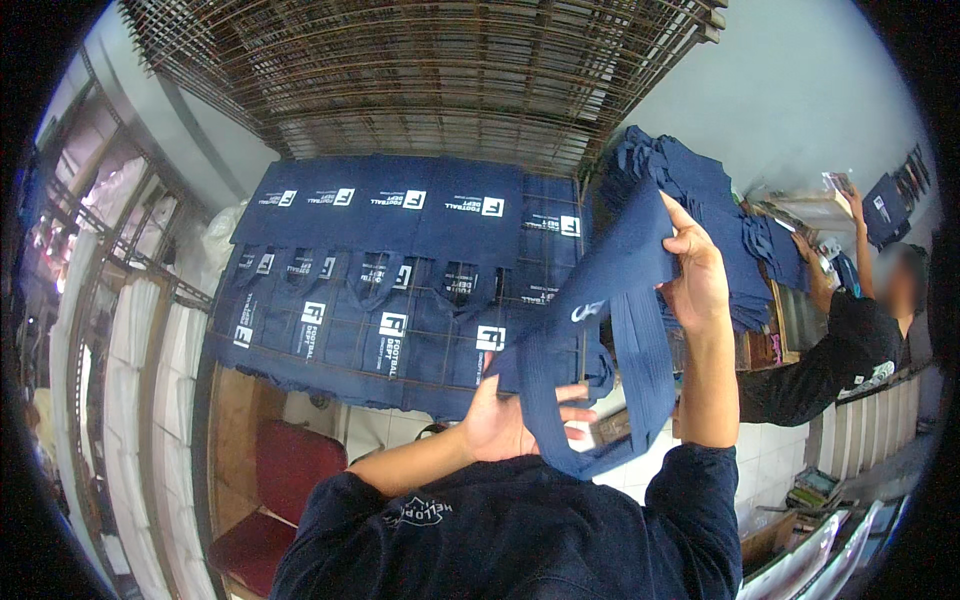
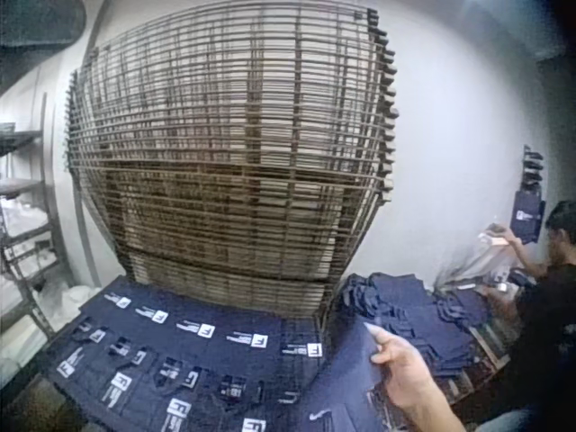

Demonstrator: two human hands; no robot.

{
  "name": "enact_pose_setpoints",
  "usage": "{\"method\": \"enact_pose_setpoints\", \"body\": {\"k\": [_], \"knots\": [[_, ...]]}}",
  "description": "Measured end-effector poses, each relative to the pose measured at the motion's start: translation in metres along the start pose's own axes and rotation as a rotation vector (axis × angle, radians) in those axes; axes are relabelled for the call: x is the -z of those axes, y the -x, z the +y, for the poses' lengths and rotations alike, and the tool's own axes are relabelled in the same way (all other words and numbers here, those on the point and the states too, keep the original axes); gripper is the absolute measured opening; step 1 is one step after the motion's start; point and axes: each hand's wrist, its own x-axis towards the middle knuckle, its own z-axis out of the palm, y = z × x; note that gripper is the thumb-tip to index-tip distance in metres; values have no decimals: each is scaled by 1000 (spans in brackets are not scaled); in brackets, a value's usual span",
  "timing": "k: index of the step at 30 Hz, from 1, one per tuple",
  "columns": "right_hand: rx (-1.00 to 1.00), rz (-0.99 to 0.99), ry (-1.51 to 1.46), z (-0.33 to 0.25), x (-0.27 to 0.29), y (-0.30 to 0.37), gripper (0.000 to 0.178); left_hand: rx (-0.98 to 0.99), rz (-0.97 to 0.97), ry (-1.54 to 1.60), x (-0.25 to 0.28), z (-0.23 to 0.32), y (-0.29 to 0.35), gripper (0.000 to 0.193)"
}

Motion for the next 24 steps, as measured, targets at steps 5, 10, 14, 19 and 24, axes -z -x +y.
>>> {"method": "enact_pose_setpoints", "body": {"k": [5, 10, 14, 19, 24], "knots": [[71, -84, 89, -4, -4, 25, 75, -272, 508, -104, 0, 18, 15, 53], [-356, 223, 579, 59, 65, 73, 65, -154, 905, -724, 44, 33, 4, 16], [-377, 273, 520, 163, 142, 104, 61, -152, 867, -832, 84, 30, -14, 23], [-375, 295, 470, 177, 136, 98, 63, -85, 839, -1015, 106, 38, -10, 32], [-328, 305, 349, 195, 144, 71, 65, -148, 838, -1157, 116, 60, -16, 34]]}}
